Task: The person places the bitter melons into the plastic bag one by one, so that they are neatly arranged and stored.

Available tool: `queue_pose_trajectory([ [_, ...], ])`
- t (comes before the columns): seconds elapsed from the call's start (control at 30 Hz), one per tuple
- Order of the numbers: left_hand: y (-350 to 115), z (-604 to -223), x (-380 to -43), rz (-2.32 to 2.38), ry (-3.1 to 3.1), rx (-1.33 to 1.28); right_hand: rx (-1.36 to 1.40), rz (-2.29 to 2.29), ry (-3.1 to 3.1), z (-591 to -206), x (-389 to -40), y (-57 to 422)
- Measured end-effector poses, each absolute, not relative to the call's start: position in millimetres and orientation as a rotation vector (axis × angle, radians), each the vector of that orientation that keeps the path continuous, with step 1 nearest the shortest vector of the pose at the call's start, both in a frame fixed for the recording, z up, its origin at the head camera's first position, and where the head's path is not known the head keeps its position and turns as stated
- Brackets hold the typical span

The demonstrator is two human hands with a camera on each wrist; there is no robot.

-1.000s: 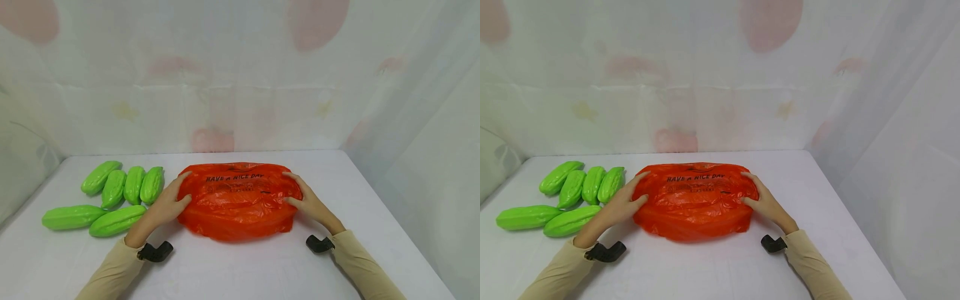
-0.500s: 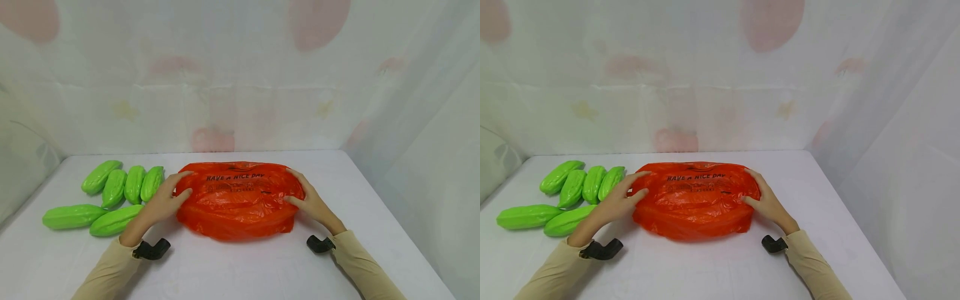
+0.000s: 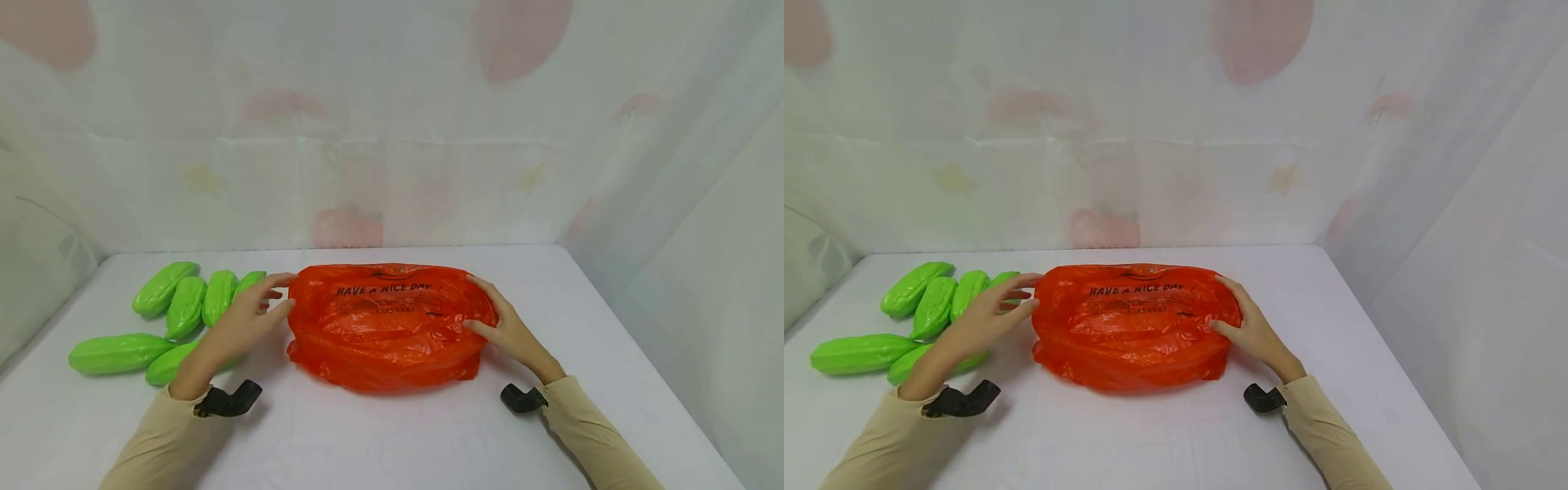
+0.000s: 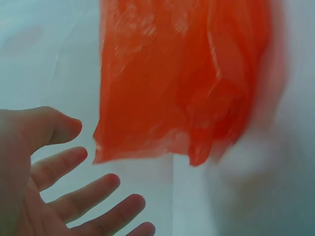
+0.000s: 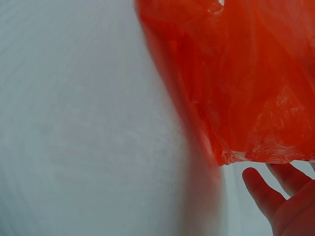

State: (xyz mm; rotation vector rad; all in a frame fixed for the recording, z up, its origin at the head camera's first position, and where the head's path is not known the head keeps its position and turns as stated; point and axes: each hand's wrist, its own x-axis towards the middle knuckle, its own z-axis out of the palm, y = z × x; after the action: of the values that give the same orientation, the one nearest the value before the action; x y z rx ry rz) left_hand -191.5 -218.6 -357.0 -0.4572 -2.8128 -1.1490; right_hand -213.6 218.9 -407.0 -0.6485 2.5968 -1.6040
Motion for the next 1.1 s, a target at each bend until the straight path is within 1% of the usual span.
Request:
queue_pose_trajectory([
  [0.4, -241.4, -346.2, -189.9, -1.052, -2.902, -0.467, -0.644, -1.581, 2.603, -407.3, -212.9, 219.0],
  [0.7, -245.4, -338.4, -185.6, -1.045, -2.888, -0.512, -0.654, -1.562, 2.602, -408.1, -213.7, 220.3],
  [1.1, -256.2, -338.5, -184.6, -1.008, -2.893, -0.519, -0.657, -1.546, 2.613, -407.8, -214.2, 221.3],
])
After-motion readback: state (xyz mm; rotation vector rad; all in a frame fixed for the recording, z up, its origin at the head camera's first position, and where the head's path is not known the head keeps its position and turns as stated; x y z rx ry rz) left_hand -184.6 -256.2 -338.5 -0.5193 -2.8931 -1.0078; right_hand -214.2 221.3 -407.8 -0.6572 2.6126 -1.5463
